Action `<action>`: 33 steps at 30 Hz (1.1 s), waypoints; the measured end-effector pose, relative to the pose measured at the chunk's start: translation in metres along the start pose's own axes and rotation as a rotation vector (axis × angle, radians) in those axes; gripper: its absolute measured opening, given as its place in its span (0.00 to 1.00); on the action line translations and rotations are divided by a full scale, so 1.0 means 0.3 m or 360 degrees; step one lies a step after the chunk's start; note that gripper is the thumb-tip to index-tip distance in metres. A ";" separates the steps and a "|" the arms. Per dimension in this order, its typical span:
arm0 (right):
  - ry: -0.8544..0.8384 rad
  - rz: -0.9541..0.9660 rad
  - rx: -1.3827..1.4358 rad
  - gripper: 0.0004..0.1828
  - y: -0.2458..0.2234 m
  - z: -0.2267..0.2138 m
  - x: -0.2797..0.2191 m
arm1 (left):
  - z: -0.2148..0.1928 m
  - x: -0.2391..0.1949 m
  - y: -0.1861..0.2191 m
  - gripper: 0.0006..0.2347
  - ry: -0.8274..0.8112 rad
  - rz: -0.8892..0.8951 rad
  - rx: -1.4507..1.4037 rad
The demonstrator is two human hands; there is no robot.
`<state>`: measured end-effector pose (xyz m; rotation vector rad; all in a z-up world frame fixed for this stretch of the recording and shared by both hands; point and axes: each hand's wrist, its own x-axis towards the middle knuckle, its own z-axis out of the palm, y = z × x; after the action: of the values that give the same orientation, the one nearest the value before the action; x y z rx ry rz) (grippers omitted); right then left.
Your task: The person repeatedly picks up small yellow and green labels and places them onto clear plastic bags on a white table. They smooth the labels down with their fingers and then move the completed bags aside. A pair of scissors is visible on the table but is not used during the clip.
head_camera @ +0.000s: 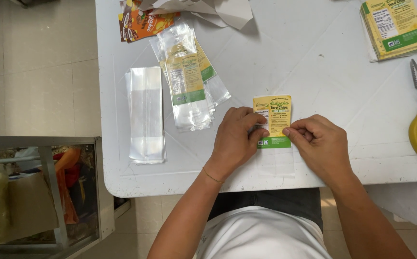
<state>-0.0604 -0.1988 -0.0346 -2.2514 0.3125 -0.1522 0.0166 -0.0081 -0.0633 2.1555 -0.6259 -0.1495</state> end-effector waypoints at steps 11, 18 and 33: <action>0.0015 0.0019 -0.0021 0.05 0.015 0.005 0.001 | 0.004 0.001 -0.001 0.07 -0.0014 -0.0028 0.0008; 0.0051 -0.0022 0.0007 0.04 0.022 0.012 -0.005 | 0.006 0.003 -0.001 0.08 -0.0010 -0.0027 0.0013; 0.0137 -0.0212 0.0011 0.02 0.056 0.029 -0.011 | 0.011 -0.005 -0.013 0.07 0.0009 0.0015 0.0020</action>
<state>-0.0646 -0.2017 -0.0531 -2.2626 0.2069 -0.3208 0.0158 -0.0078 -0.0684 2.1640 -0.6350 -0.1346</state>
